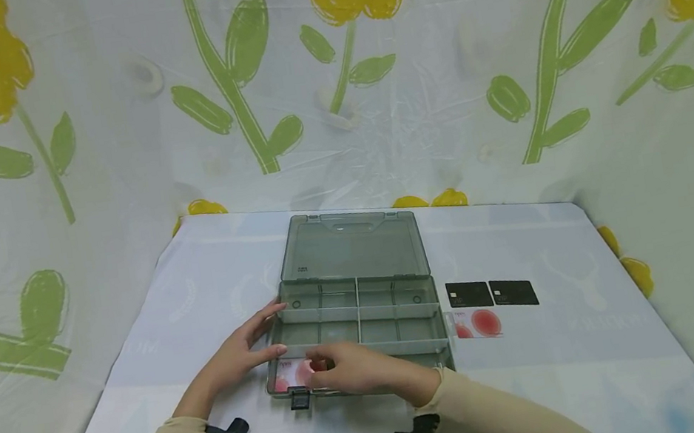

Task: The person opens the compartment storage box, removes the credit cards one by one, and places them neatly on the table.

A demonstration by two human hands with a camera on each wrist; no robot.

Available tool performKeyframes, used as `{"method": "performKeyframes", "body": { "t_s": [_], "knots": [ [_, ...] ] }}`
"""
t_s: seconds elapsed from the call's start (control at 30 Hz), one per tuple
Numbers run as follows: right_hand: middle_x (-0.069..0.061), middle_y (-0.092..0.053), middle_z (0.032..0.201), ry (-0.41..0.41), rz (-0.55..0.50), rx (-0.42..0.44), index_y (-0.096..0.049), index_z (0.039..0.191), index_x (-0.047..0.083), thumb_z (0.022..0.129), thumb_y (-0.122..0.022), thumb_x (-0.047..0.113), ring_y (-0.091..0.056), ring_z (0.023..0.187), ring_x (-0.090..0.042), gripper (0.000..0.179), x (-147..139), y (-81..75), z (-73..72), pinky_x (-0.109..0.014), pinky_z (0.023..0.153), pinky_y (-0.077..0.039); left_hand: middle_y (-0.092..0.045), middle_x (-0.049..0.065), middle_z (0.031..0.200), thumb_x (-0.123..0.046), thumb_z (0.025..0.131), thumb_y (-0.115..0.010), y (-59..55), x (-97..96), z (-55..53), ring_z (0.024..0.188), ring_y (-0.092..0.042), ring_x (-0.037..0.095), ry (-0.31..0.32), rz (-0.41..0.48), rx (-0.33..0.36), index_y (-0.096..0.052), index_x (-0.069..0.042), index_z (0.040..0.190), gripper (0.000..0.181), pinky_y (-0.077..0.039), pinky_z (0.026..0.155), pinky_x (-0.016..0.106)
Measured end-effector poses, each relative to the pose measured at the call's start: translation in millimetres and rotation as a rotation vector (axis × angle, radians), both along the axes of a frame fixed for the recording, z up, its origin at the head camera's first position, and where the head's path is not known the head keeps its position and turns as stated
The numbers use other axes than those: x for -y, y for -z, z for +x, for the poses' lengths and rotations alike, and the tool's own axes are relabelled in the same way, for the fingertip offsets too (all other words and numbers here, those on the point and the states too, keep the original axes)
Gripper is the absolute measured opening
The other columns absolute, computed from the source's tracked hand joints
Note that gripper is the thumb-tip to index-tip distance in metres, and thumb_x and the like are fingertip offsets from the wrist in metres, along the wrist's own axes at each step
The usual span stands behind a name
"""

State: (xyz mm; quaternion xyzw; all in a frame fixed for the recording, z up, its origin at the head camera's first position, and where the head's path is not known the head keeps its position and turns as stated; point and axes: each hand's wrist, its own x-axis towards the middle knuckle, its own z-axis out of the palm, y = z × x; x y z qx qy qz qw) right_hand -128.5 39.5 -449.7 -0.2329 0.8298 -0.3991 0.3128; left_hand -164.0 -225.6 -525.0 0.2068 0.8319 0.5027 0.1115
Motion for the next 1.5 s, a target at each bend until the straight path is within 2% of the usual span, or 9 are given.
{"method": "performKeyframes", "body": {
  "t_s": [0.13, 0.23, 0.37, 0.5, 0.6, 0.83, 1.03, 1.27, 1.5],
  "knots": [
    [-0.015, -0.061, 0.139, 0.089, -0.08, 0.119, -0.051, 0.147, 0.0, 0.099, -0.063, 0.029, -0.058, 0.129, -0.028, 0.058, 0, -0.5, 4.4, -0.044, 0.105, -0.051, -0.021, 0.014, 0.168, -0.028, 0.094, -0.075, 2.3, 0.7, -1.0, 0.147, -0.03, 0.045, 0.001, 0.001, -0.002, -0.039, -0.024, 0.157, 0.072, -0.029, 0.117, 0.062],
    [-0.019, -0.058, 0.142, 0.177, -0.148, 0.218, -0.048, 0.148, -0.004, 0.099, -0.064, 0.025, -0.055, 0.131, -0.032, 0.059, 0, -1.3, 9.0, -0.051, 0.107, -0.048, -0.021, 0.014, 0.168, -0.028, 0.094, -0.075, 2.6, 1.0, -1.1, 0.147, -0.03, 0.046, 0.001, 0.003, -0.003, -0.039, -0.024, 0.157, 0.072, -0.029, 0.117, 0.063],
    [-0.022, -0.051, 0.148, 0.269, -0.206, 0.298, -0.044, 0.148, -0.007, 0.097, -0.066, 0.022, -0.05, 0.136, -0.037, 0.063, 0, -1.7, 14.9, -0.058, 0.11, -0.043, -0.021, 0.015, 0.168, -0.027, 0.094, -0.075, 2.5, 0.8, -1.1, 0.147, -0.03, 0.045, 0.004, 0.004, -0.007, -0.039, -0.023, 0.157, 0.072, -0.028, 0.117, 0.063],
    [-0.023, -0.043, 0.155, 0.301, -0.231, 0.336, -0.041, 0.149, -0.011, 0.096, -0.065, 0.023, -0.042, 0.142, -0.039, 0.067, 1, -1.9, 16.3, -0.06, 0.115, -0.036, -0.022, 0.015, 0.168, -0.027, 0.094, -0.075, 1.8, 0.3, -0.8, 0.148, -0.03, 0.045, 0.003, 0.007, -0.002, -0.039, -0.024, 0.157, 0.073, -0.028, 0.117, 0.062],
    [-0.025, -0.044, 0.153, 0.308, -0.252, 0.369, -0.041, 0.148, -0.012, 0.097, -0.064, 0.023, -0.043, 0.14, -0.041, 0.066, 0, -1.2, 14.3, -0.06, 0.115, -0.036, -0.021, 0.015, 0.168, -0.027, 0.094, -0.075, 1.5, -0.1, -0.6, 0.148, -0.03, 0.045, 0.002, 0.007, 0.002, -0.039, -0.023, 0.157, 0.073, -0.028, 0.117, 0.063],
    [-0.032, -0.032, 0.156, 0.322, -0.416, 0.511, -0.03, 0.147, -0.021, 0.098, -0.057, 0.015, -0.038, 0.144, -0.043, 0.067, -3, -0.1, 11.1, -0.056, 0.119, -0.032, -0.021, 0.015, 0.168, -0.029, 0.094, -0.075, 1.1, 0.0, -0.5, 0.147, -0.031, 0.045, -0.003, -0.005, -0.001, -0.039, -0.024, 0.157, 0.072, -0.029, 0.116, 0.064],
    [-0.033, -0.034, 0.155, 0.325, -0.459, 0.549, -0.028, 0.147, -0.022, 0.097, -0.056, 0.013, -0.035, 0.145, -0.043, 0.067, -3, 0.7, 8.8, -0.058, 0.12, -0.03, -0.021, 0.016, 0.167, -0.028, 0.095, -0.075, 1.2, 0.1, -0.2, 0.147, -0.031, 0.046, -0.001, -0.001, -0.002, -0.038, -0.022, 0.157, 0.072, -0.029, 0.117, 0.064],
    [-0.033, -0.035, 0.155, 0.326, -0.467, 0.553, -0.032, 0.147, -0.021, 0.098, -0.056, 0.014, -0.035, 0.145, -0.044, 0.065, -3, 2.2, 8.4, -0.057, 0.119, -0.03, -0.022, 0.017, 0.167, -0.028, 0.094, -0.075, 0.7, 0.6, 0.0, 0.147, -0.031, 0.045, 0.001, 0.003, -0.01, -0.039, -0.021, 0.157, 0.072, -0.029, 0.117, 0.063],
    [-0.032, -0.038, 0.154, 0.359, -0.466, 0.561, -0.034, 0.146, -0.021, 0.096, -0.057, 0.014, -0.037, 0.143, -0.046, 0.065, -4, 1.3, 9.0, -0.058, 0.119, -0.031, -0.022, 0.016, 0.167, -0.028, 0.095, -0.074, -0.3, 0.3, 0.3, 0.147, -0.031, 0.045, 0.002, 0.003, -0.005, -0.039, -0.021, 0.157, 0.072, -0.029, 0.116, 0.064]
  ]
}}
